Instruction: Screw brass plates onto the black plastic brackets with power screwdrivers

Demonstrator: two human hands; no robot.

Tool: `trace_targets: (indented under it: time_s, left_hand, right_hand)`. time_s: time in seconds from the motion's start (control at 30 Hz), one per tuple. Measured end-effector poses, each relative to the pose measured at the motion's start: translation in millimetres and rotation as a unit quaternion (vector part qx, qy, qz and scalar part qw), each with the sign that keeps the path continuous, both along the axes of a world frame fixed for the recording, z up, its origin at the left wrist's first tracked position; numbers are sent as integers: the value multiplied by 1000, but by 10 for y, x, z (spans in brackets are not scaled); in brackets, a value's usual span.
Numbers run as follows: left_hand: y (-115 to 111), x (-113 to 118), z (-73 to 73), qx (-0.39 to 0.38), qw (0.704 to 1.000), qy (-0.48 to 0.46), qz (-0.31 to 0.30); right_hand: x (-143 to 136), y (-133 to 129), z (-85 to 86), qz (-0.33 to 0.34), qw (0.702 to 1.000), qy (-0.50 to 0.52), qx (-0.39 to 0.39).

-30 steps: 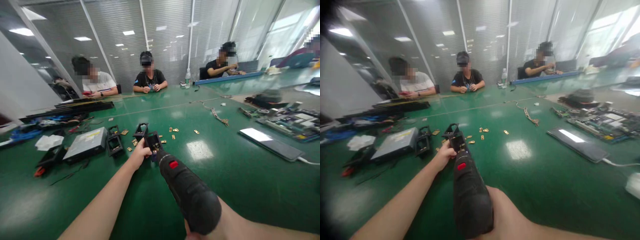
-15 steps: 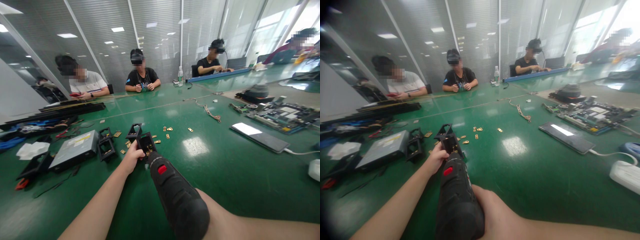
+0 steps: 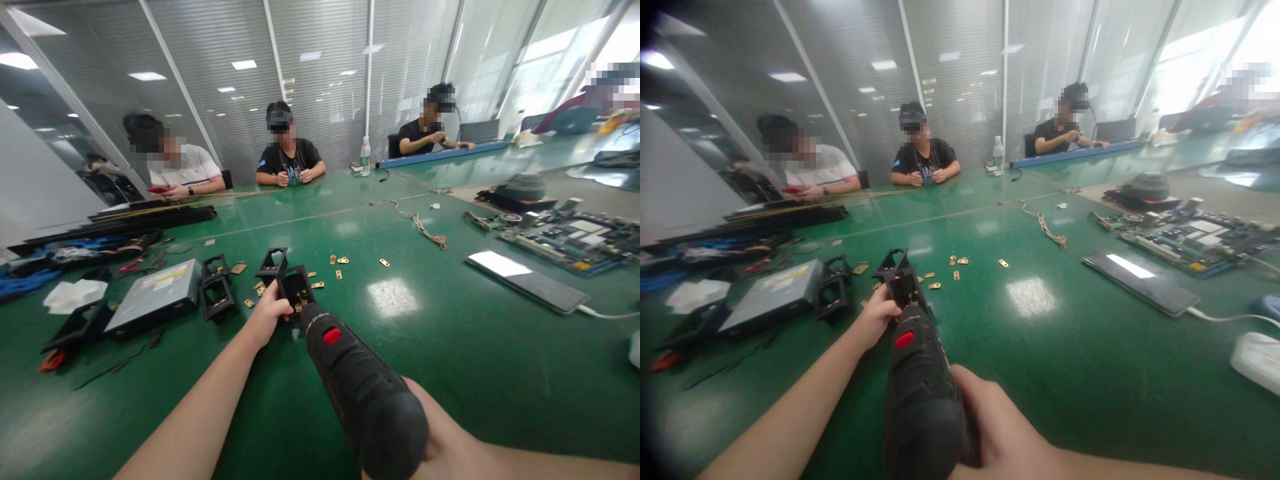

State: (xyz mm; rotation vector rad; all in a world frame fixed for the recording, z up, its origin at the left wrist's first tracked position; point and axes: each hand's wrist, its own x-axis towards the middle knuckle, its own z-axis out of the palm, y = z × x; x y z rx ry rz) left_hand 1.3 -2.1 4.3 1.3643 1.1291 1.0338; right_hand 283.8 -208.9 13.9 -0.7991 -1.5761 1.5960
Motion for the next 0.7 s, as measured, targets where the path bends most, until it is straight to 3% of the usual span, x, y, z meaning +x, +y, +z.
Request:
trace_targets:
  time_s: [0.07,0.17,0.23,0.37,0.47,0.57,0.7]
  left_hand:
    - [2,-3,3,1,1000,4,-1]
    - [24,-21,-29,3,1000,11,-4]
    - [40,-33,-56,6,1000,13,-8]
    - [45,-26,-62,4,1000,9,-11]
    - [36,-7,-38,-2,1000,3,-4]
    - [32,-3,-32,-3,1000,-4,0]
    - [30,-18,-45,10,1000,-3,-13]
  right_hand:
    - [-11,-26,12,-17,1000,17,-18]
    - [-39,-44,0,-50,992,33,-107]
    - [-47,-38,-5,-56,989,-7,-134]
    - [-18,-21,42,-47,993,-71,-78]
    - [23,1,134,-84,991,-63,-77]
    - [103,69,307,-115,988,-67,-75]
    - [238,159,573,-126,987,-101,-2]
